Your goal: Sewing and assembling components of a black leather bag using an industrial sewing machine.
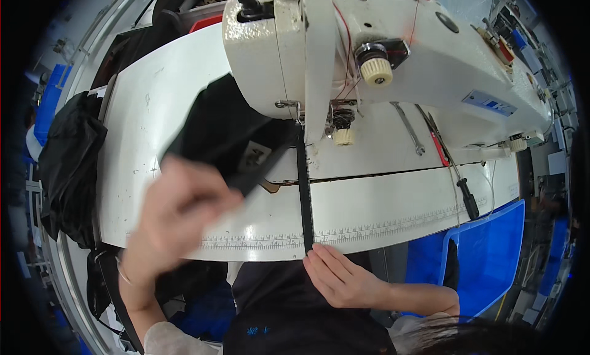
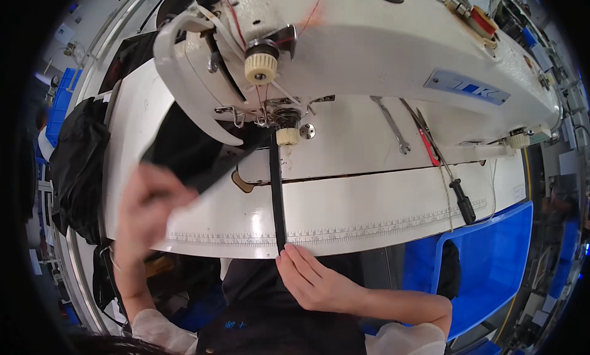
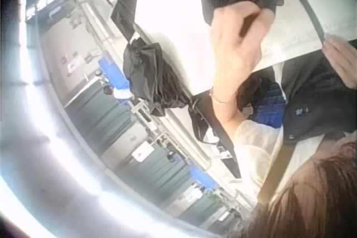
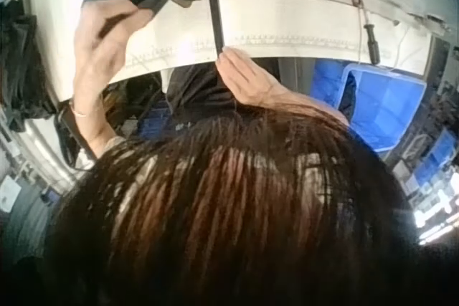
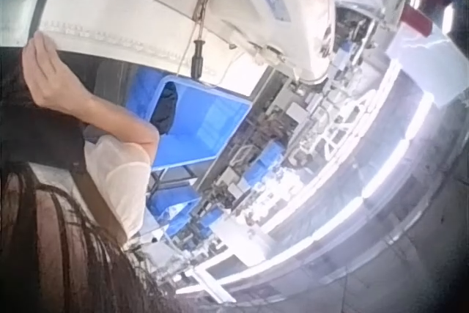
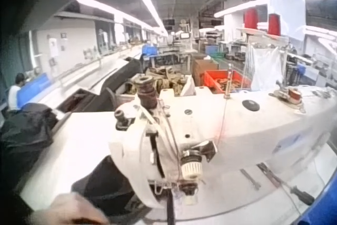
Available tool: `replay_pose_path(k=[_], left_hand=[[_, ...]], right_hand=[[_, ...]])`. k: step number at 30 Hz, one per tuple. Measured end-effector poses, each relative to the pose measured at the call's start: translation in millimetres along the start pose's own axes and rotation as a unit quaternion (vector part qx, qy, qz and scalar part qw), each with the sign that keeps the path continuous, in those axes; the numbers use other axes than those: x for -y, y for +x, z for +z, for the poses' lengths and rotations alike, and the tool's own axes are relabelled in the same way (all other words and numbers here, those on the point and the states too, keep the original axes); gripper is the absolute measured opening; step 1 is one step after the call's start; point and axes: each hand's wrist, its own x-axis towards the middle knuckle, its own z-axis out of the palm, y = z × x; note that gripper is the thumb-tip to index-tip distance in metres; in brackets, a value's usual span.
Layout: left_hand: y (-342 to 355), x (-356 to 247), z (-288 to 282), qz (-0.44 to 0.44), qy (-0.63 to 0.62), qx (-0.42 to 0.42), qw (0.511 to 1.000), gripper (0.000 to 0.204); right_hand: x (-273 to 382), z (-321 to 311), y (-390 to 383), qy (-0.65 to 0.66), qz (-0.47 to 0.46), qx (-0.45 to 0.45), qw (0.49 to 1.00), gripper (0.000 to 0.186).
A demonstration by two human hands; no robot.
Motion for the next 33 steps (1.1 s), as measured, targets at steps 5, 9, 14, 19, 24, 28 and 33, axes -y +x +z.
replay_pose_path(k=[5, 9, 14, 19, 24, 28, 33], left_hand=[[-57, -62, 78, 0.108, 0.162, 0.051, 0.979, 0.022], [-60, -65, 95, 0.081, 0.112, 0.006, 0.99, 0.023], [-61, -65, 96, 0.086, 0.096, 0.005, 0.992, 0.023], [-62, -62, 88, 0.008, -0.005, 0.005, 1.0, 0.024], [-35, -47, 20, -0.294, -0.161, -0.088, 0.938, 0.015], [-24, 3, 10, -0.45, -0.386, -0.25, 0.765, 0.014], [-32, 23, 9, -0.456, -0.441, -0.261, 0.727, 0.017]], right_hand=[[1, 4, 2, 0.075, 0.012, -0.05, 0.996, 0.029], [2, 4, 1, 0.078, 0.034, -0.068, 0.994, 0.028], [2, 2, 2, 0.083, 0.029, -0.068, 0.994, 0.027], [-1, 1, 6, 0.085, 0.02, -0.069, 0.994, 0.027], [-6, -1, 6, 0.049, -0.017, -0.033, 0.998, 0.026], [-11, -3, 8, 0.035, -0.04, -0.034, 0.998, 0.026], [-7, 2, 2, 0.071, -0.012, -0.035, 0.997, 0.03]])
